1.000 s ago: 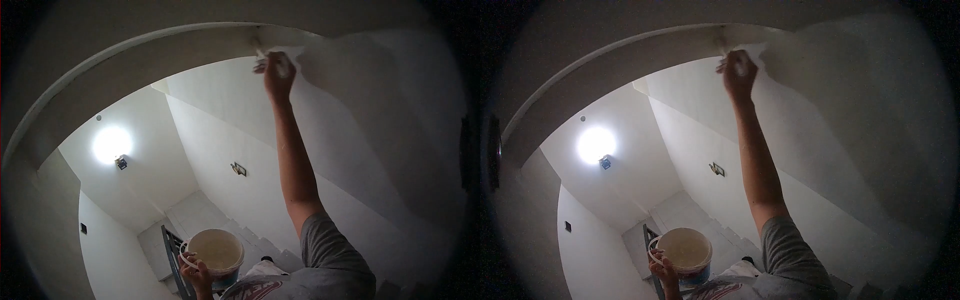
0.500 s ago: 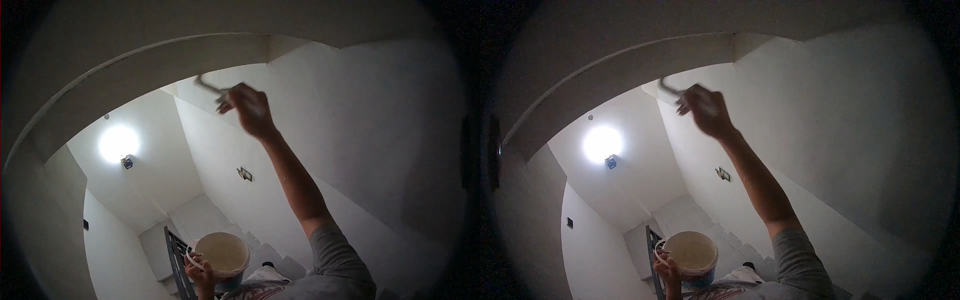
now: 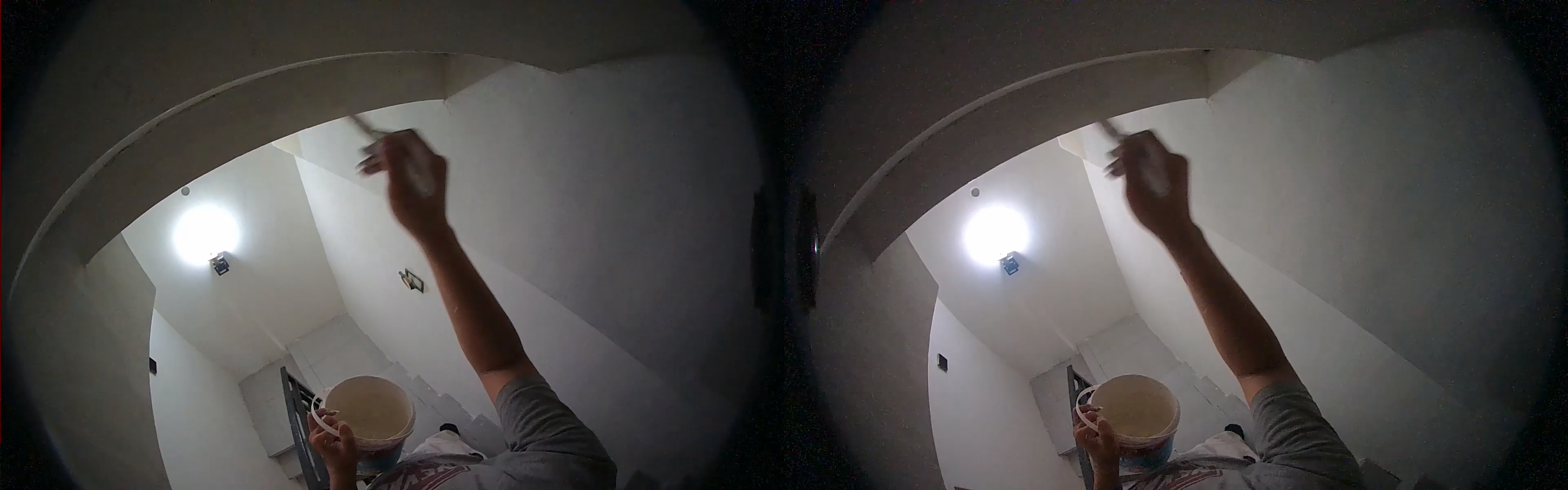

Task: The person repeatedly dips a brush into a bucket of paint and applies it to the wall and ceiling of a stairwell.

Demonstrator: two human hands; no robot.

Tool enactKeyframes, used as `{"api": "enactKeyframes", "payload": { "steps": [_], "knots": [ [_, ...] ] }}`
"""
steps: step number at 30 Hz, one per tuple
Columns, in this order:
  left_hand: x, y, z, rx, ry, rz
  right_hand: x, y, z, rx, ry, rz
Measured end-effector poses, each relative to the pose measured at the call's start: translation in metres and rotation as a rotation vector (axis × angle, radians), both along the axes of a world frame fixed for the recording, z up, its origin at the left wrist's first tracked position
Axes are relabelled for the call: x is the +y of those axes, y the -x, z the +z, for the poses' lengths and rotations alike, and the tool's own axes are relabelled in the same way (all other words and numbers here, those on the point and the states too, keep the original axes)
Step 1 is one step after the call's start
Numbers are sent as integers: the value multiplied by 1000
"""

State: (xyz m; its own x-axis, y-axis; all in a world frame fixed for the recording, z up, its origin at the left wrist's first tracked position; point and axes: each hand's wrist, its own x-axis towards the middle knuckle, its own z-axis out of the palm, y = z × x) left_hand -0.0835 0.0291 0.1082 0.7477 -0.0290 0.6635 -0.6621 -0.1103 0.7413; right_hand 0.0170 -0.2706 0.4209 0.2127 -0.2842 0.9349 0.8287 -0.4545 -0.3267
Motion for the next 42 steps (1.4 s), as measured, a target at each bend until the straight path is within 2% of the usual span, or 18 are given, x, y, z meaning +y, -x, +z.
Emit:
{"api": "enactKeyframes", "payload": {
  "steps": [4, 8, 10, 13, 14, 16, 20, 21, 23, 25, 26, 28, 31, 32, 34, 40, 41, 42],
  "knots": [
    [-3, 8, 17, 126, 82, 38, -26, -14, 6, -39, -155, -197],
    [-5, 5, 13, 101, 87, 44, -9, -20, -24, 227, 262, -132],
    [-2, 2, 12, 19, 32, 27, -2, -18, -33, 112, 263, -160],
    [-4, 7, 19, 38, 109, 12, 5, -15, -10, -195, -304, -66],
    [-3, 8, 19, 46, 135, 6, 4, -27, -12, -192, -304, -65],
    [5, 2, 12, -83, -75, -27, 10, -61, -21, -46, -197, -122],
    [3, -2, 2, -77, -146, -21, 97, -45, -38, 9, 305, -159],
    [1, -6, -8, -134, -63, -20, 96, -43, -39, 9, 298, -162],
    [11, -7, -15, -192, 7, 9, 98, -40, -40, -3, 115, -185],
    [20, -3, -11, -183, -58, 11, 84, -43, -19, -226, -396, 23],
    [25, -3, -15, -181, -54, 31, 71, -43, -12, -259, -427, -93],
    [32, -5, -28, -231, -17, 47, 74, -66, -17, -51, -335, -190],
    [29, -4, -31, -192, 108, 115, 117, -62, -45, -83, 165, -183],
    [30, -5, -23, -199, 112, 130, 131, -51, -49, 45, 237, 110],
    [40, 0, 0, -103, -121, 116, 142, -35, -45, 12, 258, 164],
    [47, 0, 0, -46, 48, 204, 126, -51, 7, -211, -278, -67],
    [47, 2, 3, -44, 51, 218, 134, -54, -1, -47, -204, -117],
    [45, 1, 8, 18, 63, 214, 144, -70, -8, -232, 24, -240]
  ]
}}
